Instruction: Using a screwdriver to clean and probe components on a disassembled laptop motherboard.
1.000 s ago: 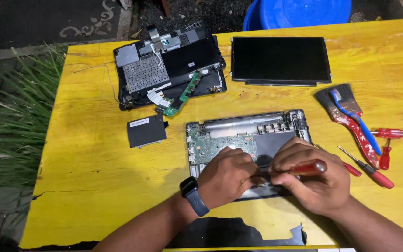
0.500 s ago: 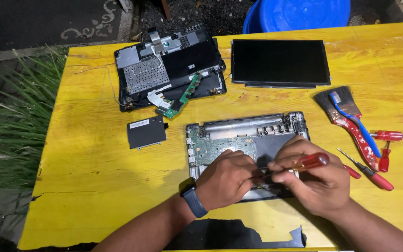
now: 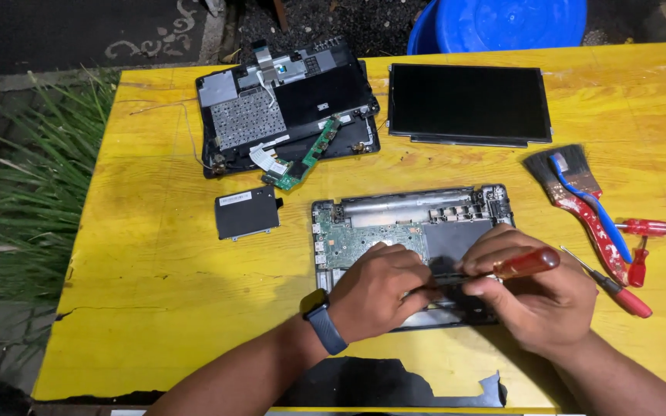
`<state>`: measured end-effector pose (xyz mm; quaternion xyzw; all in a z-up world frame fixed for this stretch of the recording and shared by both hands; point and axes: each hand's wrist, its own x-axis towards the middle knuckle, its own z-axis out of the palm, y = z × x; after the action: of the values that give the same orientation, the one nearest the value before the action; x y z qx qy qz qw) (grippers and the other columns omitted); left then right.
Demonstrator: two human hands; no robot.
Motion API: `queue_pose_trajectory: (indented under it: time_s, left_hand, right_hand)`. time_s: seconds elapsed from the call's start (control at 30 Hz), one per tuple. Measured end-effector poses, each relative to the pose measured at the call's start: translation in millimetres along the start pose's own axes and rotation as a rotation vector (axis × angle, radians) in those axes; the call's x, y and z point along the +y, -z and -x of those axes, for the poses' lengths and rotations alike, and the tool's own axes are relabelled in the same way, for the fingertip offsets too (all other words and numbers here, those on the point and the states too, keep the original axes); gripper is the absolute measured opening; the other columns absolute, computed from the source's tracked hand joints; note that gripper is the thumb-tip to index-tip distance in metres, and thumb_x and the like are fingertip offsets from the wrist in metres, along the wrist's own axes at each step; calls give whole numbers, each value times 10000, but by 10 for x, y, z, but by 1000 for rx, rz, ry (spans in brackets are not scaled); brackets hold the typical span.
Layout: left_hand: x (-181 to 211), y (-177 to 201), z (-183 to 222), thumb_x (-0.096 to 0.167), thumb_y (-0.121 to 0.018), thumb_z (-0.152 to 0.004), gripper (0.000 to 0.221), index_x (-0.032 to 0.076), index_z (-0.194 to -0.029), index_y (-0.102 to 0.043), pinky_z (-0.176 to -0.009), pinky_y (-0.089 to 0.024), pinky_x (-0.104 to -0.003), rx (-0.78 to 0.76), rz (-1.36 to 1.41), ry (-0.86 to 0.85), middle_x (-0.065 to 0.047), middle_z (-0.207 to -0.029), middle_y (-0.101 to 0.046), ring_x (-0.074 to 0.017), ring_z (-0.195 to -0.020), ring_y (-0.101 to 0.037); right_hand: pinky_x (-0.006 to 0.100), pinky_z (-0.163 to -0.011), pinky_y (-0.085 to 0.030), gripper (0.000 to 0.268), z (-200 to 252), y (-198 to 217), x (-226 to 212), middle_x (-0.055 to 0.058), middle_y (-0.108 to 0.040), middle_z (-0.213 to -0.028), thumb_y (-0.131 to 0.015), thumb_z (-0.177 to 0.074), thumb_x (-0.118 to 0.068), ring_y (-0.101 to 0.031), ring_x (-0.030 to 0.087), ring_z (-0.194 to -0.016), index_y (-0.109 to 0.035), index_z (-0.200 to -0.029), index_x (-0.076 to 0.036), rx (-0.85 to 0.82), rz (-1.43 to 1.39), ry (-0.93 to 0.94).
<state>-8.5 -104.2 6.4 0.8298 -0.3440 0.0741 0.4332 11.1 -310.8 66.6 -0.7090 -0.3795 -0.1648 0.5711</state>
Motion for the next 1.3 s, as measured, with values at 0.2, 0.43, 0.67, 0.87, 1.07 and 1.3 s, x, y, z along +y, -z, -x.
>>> queue_pose_trajectory:
  time_s: [0.2,0.43,0.67,0.87,1.07,1.3]
  left_hand:
    - [58,-31,-24,235,-675,-969,231,8,-930,-699,-706,-472,-429,95,127,-31,-133,-839,-663,-301,-747,-594]
    - [4,-56,23,221,-650,-1010,134,102,-977,-701,-704,-393,-414,68,-36,-1,-76,-850,-658,-270,-765,-562]
    - [94,31,20,228,-663,-971,176,59,-937,-692,-700,-418,-438,68,-23,-14,-108,-866,-651,-306,-781,-586]
    - [21,-11,14,206,-662,-968,151,66,-923,-694,-712,-408,-436,67,-80,-15,-93,-911,-679,-298,-812,-592]
    - [-17,-35,-4,278,-742,-927,210,75,-892,-703,-704,-429,-417,100,-92,9,-86,-859,-667,-263,-787,-598]
    - [-144,126,54,129,-585,-941,168,74,-1013,-726,-808,-419,-475,-84,-171,11,-88,-1009,-658,-317,-964,-599]
  right_hand:
    - [391,-746,-593,170,47,13,56,164,-747,-890,-661,-896,-104,-708,291,-744,-684,-923,62,-2,2,-54]
    - [372,-765,-656,224,28,2,1,189,-720,-850,-701,-845,-115,-763,301,-799,-597,-934,62,-9,-33,-52]
    - [363,-728,-578,199,134,28,34,178,-721,-868,-678,-866,-97,-706,282,-748,-658,-966,75,-9,64,-93]
    - [381,-766,-645,200,121,15,61,198,-701,-877,-706,-837,-52,-743,315,-795,-611,-954,80,26,-7,-78]
    - [408,-771,-604,132,85,13,103,216,-702,-865,-680,-861,-26,-724,305,-753,-636,-871,98,16,41,-53]
    - [445,-737,-612,153,116,12,126,310,-667,-915,-653,-888,22,-716,407,-798,-557,-886,142,83,19,-83]
